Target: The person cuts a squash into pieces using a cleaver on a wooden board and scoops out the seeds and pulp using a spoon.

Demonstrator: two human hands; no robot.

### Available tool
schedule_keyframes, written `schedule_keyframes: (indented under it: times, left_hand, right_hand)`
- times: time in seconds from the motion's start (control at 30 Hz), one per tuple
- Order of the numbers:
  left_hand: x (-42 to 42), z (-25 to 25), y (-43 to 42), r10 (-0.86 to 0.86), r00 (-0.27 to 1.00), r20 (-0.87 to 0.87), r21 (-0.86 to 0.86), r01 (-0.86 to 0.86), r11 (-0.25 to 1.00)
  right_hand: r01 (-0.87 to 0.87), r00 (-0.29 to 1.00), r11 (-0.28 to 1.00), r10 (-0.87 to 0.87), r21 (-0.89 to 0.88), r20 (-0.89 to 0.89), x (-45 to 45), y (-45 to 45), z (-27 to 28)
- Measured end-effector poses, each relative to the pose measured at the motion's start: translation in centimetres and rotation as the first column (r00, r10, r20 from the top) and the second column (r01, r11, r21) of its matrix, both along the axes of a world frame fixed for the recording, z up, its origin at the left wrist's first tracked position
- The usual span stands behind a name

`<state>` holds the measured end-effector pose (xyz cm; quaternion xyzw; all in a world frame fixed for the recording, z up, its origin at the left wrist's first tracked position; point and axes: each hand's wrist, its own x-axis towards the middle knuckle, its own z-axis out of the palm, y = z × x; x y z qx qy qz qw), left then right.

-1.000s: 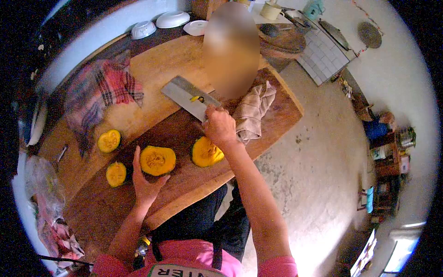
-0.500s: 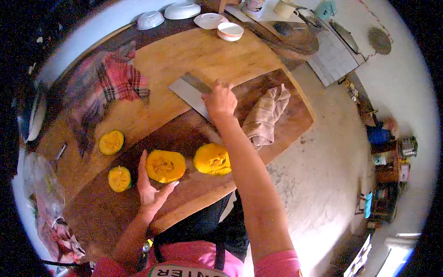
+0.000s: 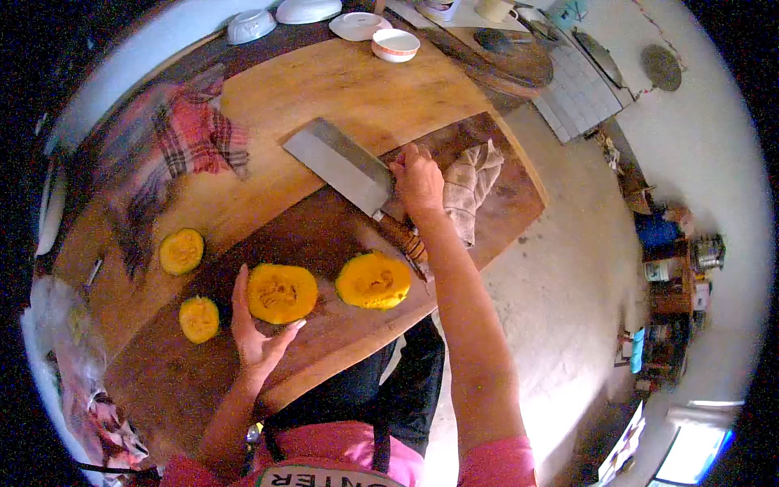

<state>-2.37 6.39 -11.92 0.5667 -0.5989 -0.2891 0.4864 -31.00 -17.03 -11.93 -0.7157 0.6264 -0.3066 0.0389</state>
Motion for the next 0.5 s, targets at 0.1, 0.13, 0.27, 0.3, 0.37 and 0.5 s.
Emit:
schedule_keyframes:
  times: [0.1, 0.13, 0.27, 0.3, 0.37, 0.5]
  left_hand:
    - [-0.1, 0.3, -0.1, 0.004, 1.000, -0.008, 0.006, -0.004, 1.000]
    - [-0.2, 0.5, -0.1, 0.007, 1.000, -0.012, 0.009, -0.007, 1.000]
    - [-0.1, 0.7, -0.2, 0.027, 0.998, 0.060, 0.012, -0.028, 1.000]
    - [-0.1, 0.6, -0.2, 0.025, 0.999, 0.039, 0.014, -0.026, 1.000]
    - [-0.2, 0.9, 0.0, 0.038, 0.998, 0.052, 0.021, -0.039, 0.999]
    - [-0.3, 1.4, 0.0, 0.019, 1.000, 0.006, 0.038, -0.019, 0.999]
  right_hand:
    - [0.020, 1.000, 1.000, -0.020, 0.022, 0.007, -0.6, -0.7, -0.7]
    - [0.016, 0.999, 0.998, -0.018, 0.054, 0.047, -0.9, -1.1, -0.8]
    - [0.057, 0.926, 0.968, -0.142, 0.243, 0.348, -3.2, -1.7, -1.5]
    - [0.041, 0.844, 0.966, -0.170, 0.255, 0.508, -3.1, -1.1, -0.4]
    - [0.009, 0.600, 0.962, -0.224, 0.274, 0.768, -2.6, 1.9, 4.1]
    - [-0.167, -0.012, 0.985, -0.047, 0.044, 0.999, -2.8, 9.2, 8.4]
